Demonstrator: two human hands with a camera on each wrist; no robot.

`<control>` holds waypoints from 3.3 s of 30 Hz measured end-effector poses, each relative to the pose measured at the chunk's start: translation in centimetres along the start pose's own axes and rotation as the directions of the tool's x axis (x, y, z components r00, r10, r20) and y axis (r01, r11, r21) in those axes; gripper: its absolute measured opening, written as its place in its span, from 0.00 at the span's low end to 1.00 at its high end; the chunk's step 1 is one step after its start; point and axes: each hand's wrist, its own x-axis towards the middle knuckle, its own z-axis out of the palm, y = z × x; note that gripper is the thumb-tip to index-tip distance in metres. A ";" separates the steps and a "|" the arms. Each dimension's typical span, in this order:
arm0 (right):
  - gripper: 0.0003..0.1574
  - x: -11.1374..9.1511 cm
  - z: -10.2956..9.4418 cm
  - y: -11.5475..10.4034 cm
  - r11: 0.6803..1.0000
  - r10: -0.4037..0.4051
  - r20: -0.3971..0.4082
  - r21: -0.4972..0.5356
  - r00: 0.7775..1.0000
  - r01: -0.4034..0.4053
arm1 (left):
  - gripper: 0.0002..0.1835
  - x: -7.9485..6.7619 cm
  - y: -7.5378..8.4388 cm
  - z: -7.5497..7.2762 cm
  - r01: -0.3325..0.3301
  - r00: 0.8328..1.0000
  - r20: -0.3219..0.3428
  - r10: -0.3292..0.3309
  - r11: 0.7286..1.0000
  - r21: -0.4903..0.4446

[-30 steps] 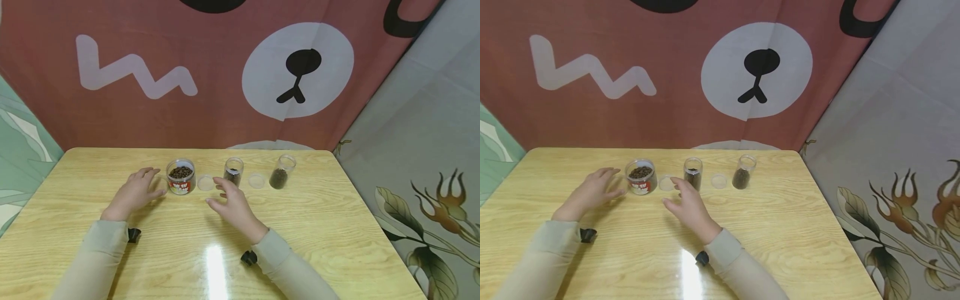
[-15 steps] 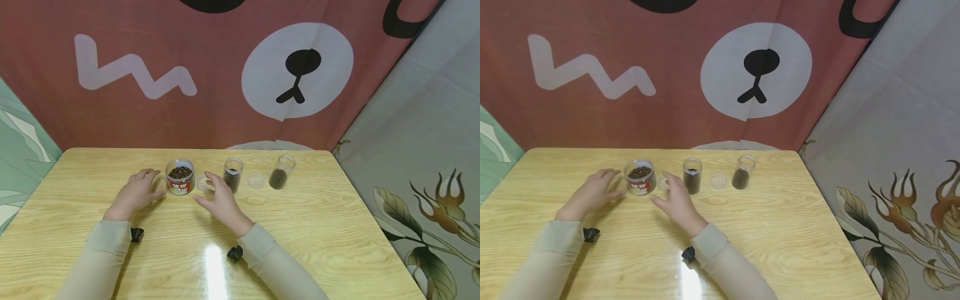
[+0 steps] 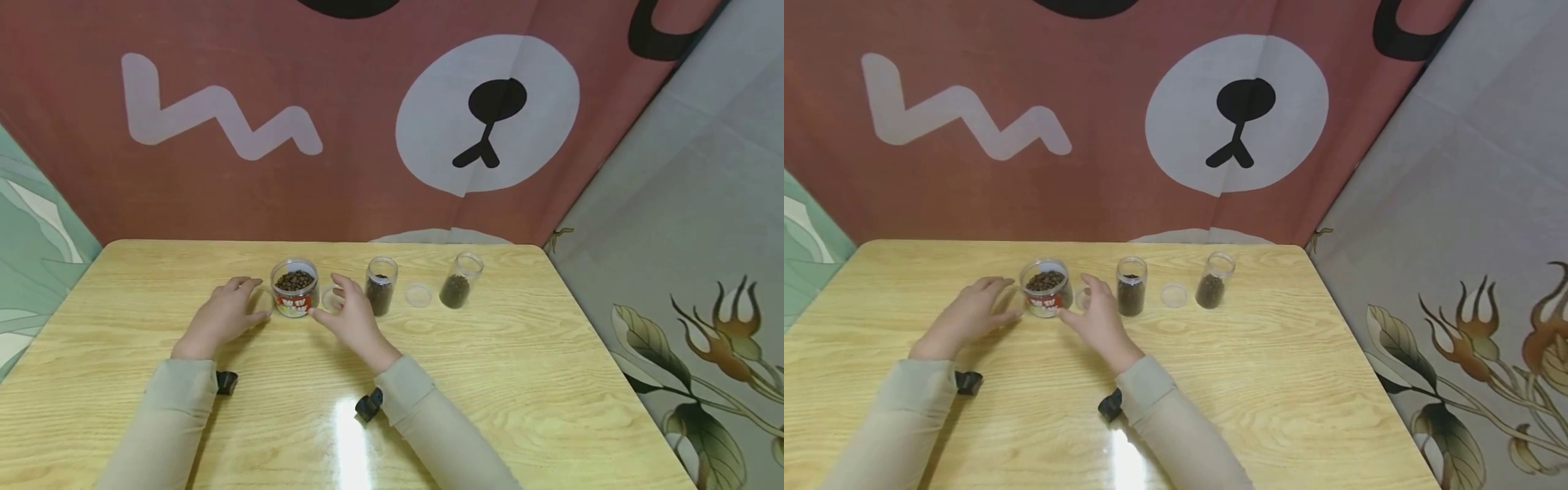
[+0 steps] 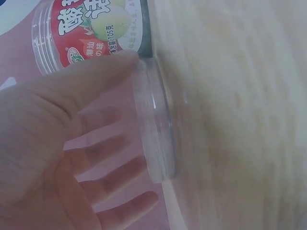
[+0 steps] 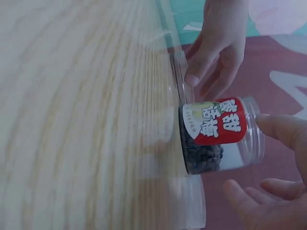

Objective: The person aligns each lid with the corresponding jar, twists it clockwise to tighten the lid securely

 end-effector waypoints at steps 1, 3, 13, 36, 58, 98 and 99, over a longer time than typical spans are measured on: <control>0.49 0.2 0.1 0.2 1.000 0.011 -0.008 0.009 1.000 -0.011 | 0.38 0.0 0.0 0.1 -0.004 1.000 -0.002 0.004 1.000 -0.004; 0.49 0.4 0.2 0.4 0.999 0.029 -0.012 0.027 1.000 -0.029 | 0.38 0.0 0.1 0.1 -0.010 1.000 -0.004 0.010 1.000 -0.009; 0.50 1.5 0.8 0.9 0.998 0.039 0.023 0.048 0.999 -0.040 | 0.37 -0.2 0.3 0.2 0.002 1.000 -0.017 -0.003 1.000 -0.027; 0.47 3.0 1.8 1.5 0.996 0.059 0.073 0.070 0.996 -0.064 | 0.38 -0.1 0.0 0.3 0.019 0.998 -0.054 -0.020 0.999 -0.027; 0.49 4.0 2.7 1.6 0.998 0.039 0.092 0.041 0.995 -0.043 | 0.42 -0.3 -0.8 0.0 0.070 0.996 -0.053 -0.075 0.994 -0.088; 0.51 4.0 2.6 1.7 0.999 -0.020 0.120 -0.039 0.993 0.025 | 0.40 -1.2 -2.4 -1.2 0.067 0.974 -0.183 -0.133 0.942 -0.329; 0.51 3.9 2.5 1.7 0.999 -0.019 0.122 -0.045 0.992 0.024 | 0.40 -1.2 -2.4 -1.2 0.060 0.973 -0.188 -0.136 0.931 -0.360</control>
